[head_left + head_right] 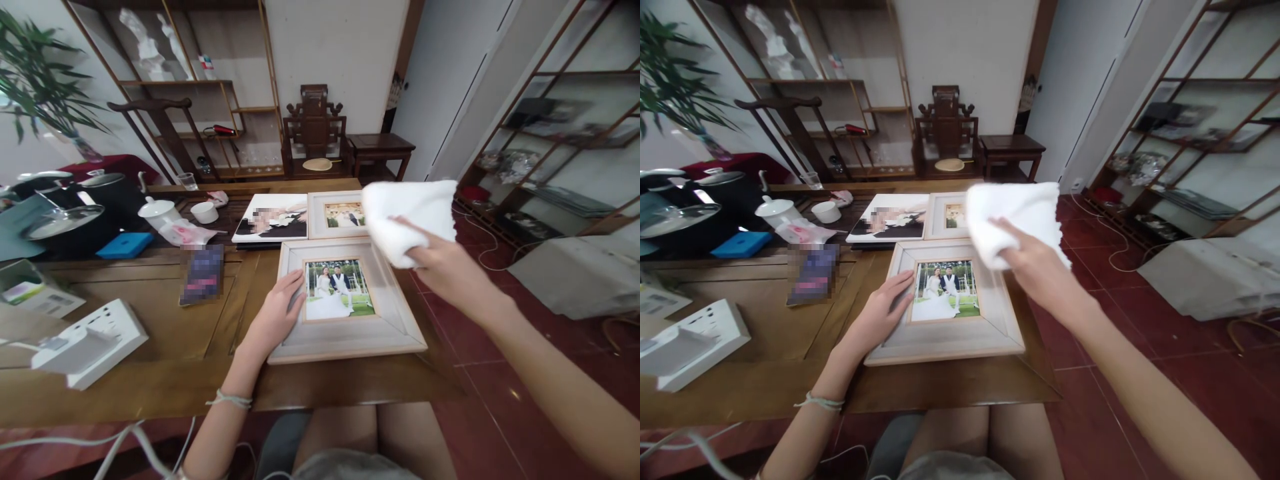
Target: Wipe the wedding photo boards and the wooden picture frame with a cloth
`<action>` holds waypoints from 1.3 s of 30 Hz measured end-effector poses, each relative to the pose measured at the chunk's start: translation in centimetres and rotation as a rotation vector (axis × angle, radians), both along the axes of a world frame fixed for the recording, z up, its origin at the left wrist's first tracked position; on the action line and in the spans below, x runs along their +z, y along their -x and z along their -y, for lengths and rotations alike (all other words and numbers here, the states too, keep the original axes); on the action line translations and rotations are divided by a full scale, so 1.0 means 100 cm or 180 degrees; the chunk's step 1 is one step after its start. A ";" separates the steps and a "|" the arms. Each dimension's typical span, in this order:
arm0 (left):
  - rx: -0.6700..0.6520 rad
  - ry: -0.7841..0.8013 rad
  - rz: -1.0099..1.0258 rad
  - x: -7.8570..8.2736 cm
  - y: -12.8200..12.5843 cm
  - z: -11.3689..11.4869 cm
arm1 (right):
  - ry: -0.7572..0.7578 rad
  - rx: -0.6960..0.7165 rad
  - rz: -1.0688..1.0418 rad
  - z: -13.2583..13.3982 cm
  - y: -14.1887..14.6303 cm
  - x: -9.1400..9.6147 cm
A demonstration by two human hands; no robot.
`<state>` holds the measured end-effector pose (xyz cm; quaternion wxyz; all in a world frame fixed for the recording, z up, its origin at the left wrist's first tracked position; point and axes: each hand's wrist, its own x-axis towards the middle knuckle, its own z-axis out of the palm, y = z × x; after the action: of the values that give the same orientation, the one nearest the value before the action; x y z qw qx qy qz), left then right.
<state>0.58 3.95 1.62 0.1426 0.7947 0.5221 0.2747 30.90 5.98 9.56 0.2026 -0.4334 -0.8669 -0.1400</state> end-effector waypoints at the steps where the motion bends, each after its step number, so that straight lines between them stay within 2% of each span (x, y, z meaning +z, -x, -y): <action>1: -0.0008 -0.0007 -0.0014 0.000 0.000 0.000 | 0.0151 0.0182 0.0192 -0.005 0.007 -0.009; 3: -0.0023 -0.0024 -0.0031 0.000 0.001 0.000 | 0.0457 0.0402 0.0532 -0.015 0.022 -0.026; 6: -0.0030 -0.0018 -0.0053 0.000 0.001 0.001 | 0.0736 0.0403 0.0745 -0.032 0.039 -0.047; 8: -0.0018 -0.0003 -0.0065 0.000 0.001 0.001 | 0.0769 0.0324 0.0733 -0.039 0.044 -0.053; 11: 0.0019 -0.0007 -0.0058 -0.001 0.001 0.000 | 0.0817 0.0358 0.0748 -0.036 0.047 -0.049; 14: 0.0035 -0.0030 -0.0038 -0.002 0.001 -0.001 | 0.1036 0.0543 0.0794 -0.012 0.046 -0.035; 20: 0.0047 -0.0137 0.0091 -0.005 0.001 -0.001 | 0.1956 0.0769 0.0900 0.068 0.049 0.001; 22: 0.0045 -0.0148 0.0095 -0.007 0.002 -0.001 | 0.2081 0.0795 0.0764 0.083 0.054 0.001; 24: 0.0050 -0.0153 0.0063 -0.008 0.002 -0.001 | 0.2049 0.0771 0.0552 0.085 0.058 -0.009; 27: 0.0034 -0.0160 0.0016 -0.008 0.003 -0.001 | 0.1761 0.0620 0.0318 0.066 0.062 -0.032; 30: 0.0012 -0.0154 0.0000 -0.007 0.003 -0.002 | 0.1252 0.0339 0.0215 0.031 0.060 -0.048; 32: -0.0003 -0.0155 -0.0015 -0.007 0.003 -0.002 | 0.0997 0.0142 0.0223 0.005 0.058 -0.051; 35: -0.0016 -0.0186 -0.0014 -0.006 0.003 -0.003 | 0.0937 0.0073 0.0435 -0.027 0.057 -0.048; 39: -0.0005 -0.0177 0.0029 -0.007 0.003 -0.003 | 0.1070 0.0311 0.0721 -0.042 0.060 -0.041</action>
<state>0.25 4.27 0.96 0.1230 0.7975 0.5130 0.2926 24.91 10.21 5.45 0.0352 -0.4000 -0.9153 -0.0312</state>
